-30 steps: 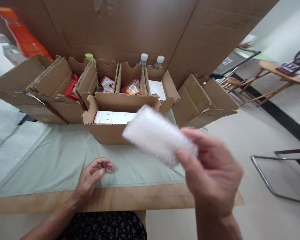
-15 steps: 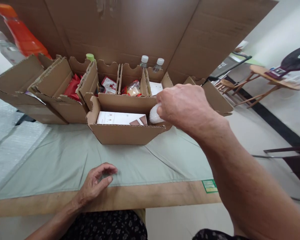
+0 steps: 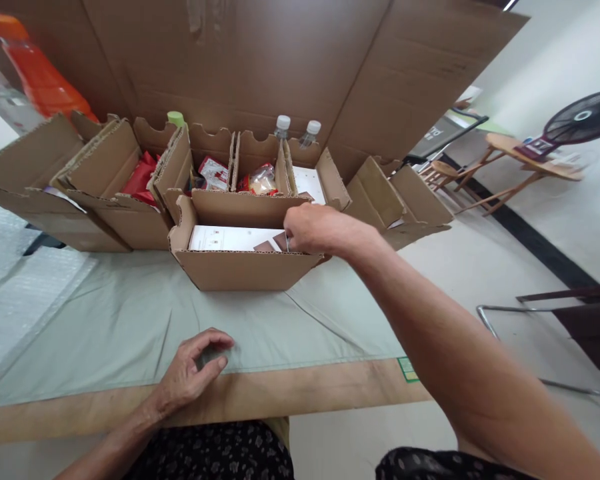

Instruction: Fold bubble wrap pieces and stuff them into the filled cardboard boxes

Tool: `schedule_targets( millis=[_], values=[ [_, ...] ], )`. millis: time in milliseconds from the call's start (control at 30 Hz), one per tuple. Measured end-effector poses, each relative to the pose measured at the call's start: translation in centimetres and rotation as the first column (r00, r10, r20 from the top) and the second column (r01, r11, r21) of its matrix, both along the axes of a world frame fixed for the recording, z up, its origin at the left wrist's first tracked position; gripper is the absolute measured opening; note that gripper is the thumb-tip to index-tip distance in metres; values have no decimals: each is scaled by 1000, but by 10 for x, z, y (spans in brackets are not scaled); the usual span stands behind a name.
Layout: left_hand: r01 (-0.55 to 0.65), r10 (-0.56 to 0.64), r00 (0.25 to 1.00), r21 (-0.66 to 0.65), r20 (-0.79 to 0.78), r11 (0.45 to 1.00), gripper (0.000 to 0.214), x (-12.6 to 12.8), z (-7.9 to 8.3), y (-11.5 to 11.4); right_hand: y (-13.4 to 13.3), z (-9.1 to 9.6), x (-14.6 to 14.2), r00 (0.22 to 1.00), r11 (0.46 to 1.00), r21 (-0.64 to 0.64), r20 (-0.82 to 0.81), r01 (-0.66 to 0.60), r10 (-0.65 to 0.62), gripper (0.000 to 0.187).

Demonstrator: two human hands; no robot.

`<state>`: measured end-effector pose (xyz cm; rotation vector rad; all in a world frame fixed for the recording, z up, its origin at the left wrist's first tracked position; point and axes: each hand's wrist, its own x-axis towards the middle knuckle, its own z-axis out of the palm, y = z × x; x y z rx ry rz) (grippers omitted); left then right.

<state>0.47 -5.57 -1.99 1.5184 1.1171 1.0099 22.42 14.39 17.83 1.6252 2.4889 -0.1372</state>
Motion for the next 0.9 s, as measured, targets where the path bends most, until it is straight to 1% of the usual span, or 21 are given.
schedule_targets(
  millis=[67, 100, 133, 167, 200, 233, 267, 300, 333, 367, 400, 433, 500, 533, 600, 633, 700, 800, 833, 867, 900],
  values=[
    [-5, 5, 1000, 26, 7, 1000, 16, 1, -1, -1, -5, 3, 1, 998, 998, -62, 59, 2, 2, 21],
    [-14, 14, 1000, 43, 16, 999, 15, 0, -2, -3, -11, 6, 3, 997, 999, -43, 80, 12, -8, 19],
    [-36, 35, 999, 62, 25, 997, 15, -1, -2, -5, -19, 9, 8, 999, 998, 45, 34, 36, -38, 16],
    [-78, 75, 997, 83, 29, 993, 16, -3, -3, -8, -31, 12, 15, 996, 985, 154, -51, 76, -69, 13],
    [-140, 138, 990, 106, 26, 984, 19, -6, -2, -11, -44, 13, 24, 982, 954, 267, -164, 135, -93, 12],
    [-217, 217, 976, 128, 16, 968, 23, -10, -1, -13, -59, 11, 35, 951, 906, 366, -290, 211, -104, 12],
    [-294, 297, 955, 145, 3, 945, 30, -15, 2, -14, -73, 5, 46, 901, 850, 433, -420, 300, -104, 15],
    [-360, 366, 930, 164, -8, 918, 39, -20, 5, -13, -87, -4, 57, 837, 797, 460, -538, 390, -100, 18],
    [-406, 415, 910, 182, -15, 896, 49, -24, 9, -9, -98, -18, 66, 764, 760, 446, -637, 472, -101, 21],
    [-431, 443, 896, 198, -17, 880, 60, -28, 13, -3, -106, -34, 72, 689, 751, 394, -716, 529, -110, 24],
    [-442, 455, 890, 210, -15, 872, 70, -31, 18, 6, -111, -52, 75, 629, 776, 320, -767, 544, -126, 29],
    [-439, 452, 892, 216, -13, 872, 78, -32, 22, 18, -112, -71, 74, 586, 819, 234, -797, 524, -147, 35],
    [-402, 411, 912, 187, -11, 896, 88, -28, 28, 42, -107, -106, 63, 540, 901, 76, -821, 427, -187, 47],
    [-375, 380, 925, 152, 0, 914, 90, -24, 30, 52, -104, -119, 56, 521, 921, 22, -830, 389, -200, 50],
    [-329, 326, 944, 88, 45, 940, 90, -12, 32, 62, -104, -136, 43, 470, 929, -36, -855, 368, -218, 52],
    [-313, 309, 949, 67, 66, 947, 89, -7, 31, 61, -109, -140, 40, 449, 924, -43, -865, 379, -225, 51],
    [-295, 291, 954, 44, 76, 955, 85, 0, 28, 42, -130, -144, 40, 440, 901, -34, -864, 432, -244, 44],
    [-245, 246, 969, -24, 15, 969, 70, -7, 19, -7, -175, -143, 42, 455, 850, 25, -853, 527, -257, 35],
    [-243, 244, 970, -53, -2, 969, 64, -14, 17, -22, -188, -142, 38, 454, 847, 39, -857, 530, -244, 32],
    [-262, 262, 965, -69, -9, 963, 61, -23, 16, -34, -196, -140, 31, 449, 859, 46, -867, 509, -219, 31],
    [-298, 298, 954, -66, -5, 952, 60, -32, 17, -41, -201, -137, 21, 441, 883, 48, -878, 466, -185, 32]
  ],
)
